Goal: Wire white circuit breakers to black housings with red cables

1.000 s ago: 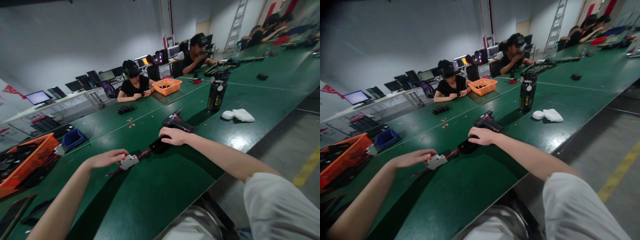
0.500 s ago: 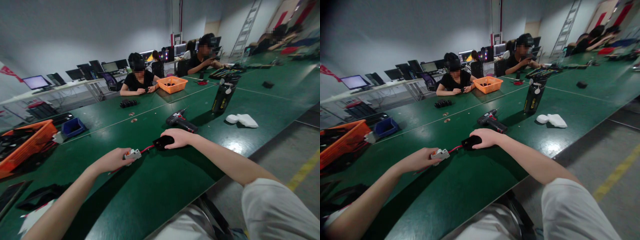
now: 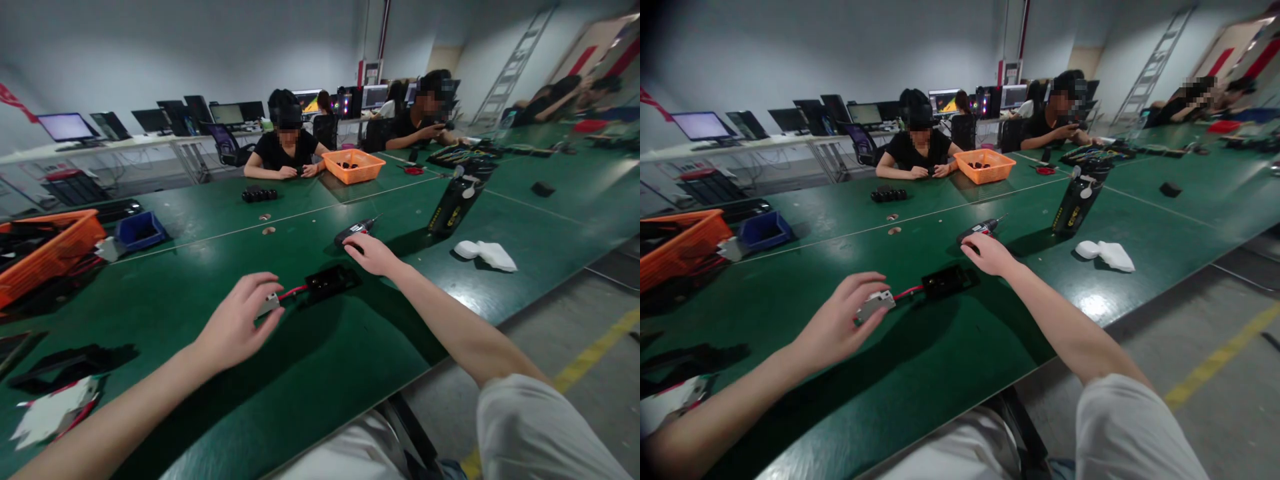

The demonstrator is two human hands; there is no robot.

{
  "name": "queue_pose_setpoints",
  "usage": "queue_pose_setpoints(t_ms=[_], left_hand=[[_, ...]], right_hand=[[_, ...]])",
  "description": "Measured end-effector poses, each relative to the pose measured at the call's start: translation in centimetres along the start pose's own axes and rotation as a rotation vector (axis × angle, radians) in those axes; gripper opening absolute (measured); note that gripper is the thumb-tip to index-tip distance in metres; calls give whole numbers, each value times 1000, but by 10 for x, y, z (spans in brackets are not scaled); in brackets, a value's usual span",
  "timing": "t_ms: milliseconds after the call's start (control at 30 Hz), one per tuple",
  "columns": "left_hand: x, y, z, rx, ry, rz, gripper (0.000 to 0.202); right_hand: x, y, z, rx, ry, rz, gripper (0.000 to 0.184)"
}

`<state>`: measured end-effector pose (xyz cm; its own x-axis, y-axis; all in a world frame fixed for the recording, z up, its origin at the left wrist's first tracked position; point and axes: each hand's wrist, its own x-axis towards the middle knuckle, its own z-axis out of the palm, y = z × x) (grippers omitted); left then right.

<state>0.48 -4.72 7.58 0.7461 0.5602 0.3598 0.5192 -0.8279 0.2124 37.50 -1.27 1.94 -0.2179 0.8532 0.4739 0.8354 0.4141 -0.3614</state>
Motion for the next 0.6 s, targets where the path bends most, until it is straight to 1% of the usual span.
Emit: queue_pose_setpoints(t_ms=[33, 67, 100, 167, 200, 267, 333, 467, 600], left_hand=[[-7, 14, 4, -27, -39, 82, 36], [-13, 27, 9, -55, -110, 169, 39], [-19, 38, 15, -88, -190, 265, 46], [-29, 53, 30, -160, -344, 430, 61], [-32, 56, 37, -188, -407, 474, 65], [-35, 59, 49, -228, -492, 487, 68], [-35, 58, 55, -256, -530, 466, 66], [-31, 57, 54, -291, -530, 460, 65], [-29, 57, 51, -289, -544, 457, 63]], right_hand=[[0, 3, 1, -13, 18, 7, 29], [0, 5, 2, -25, 28, 3, 27], [0, 6, 4, -37, 33, -7, 25], [-1, 6, 8, -67, 29, -27, 22], [-1, 6, 9, -82, 23, -30, 21], [-1, 5, 11, -105, 6, -23, 20], [-1, 5, 12, -122, -13, -6, 19], [0, 5, 11, -170, -70, 18, 20], [0, 3, 9, -242, -155, 4, 23]])
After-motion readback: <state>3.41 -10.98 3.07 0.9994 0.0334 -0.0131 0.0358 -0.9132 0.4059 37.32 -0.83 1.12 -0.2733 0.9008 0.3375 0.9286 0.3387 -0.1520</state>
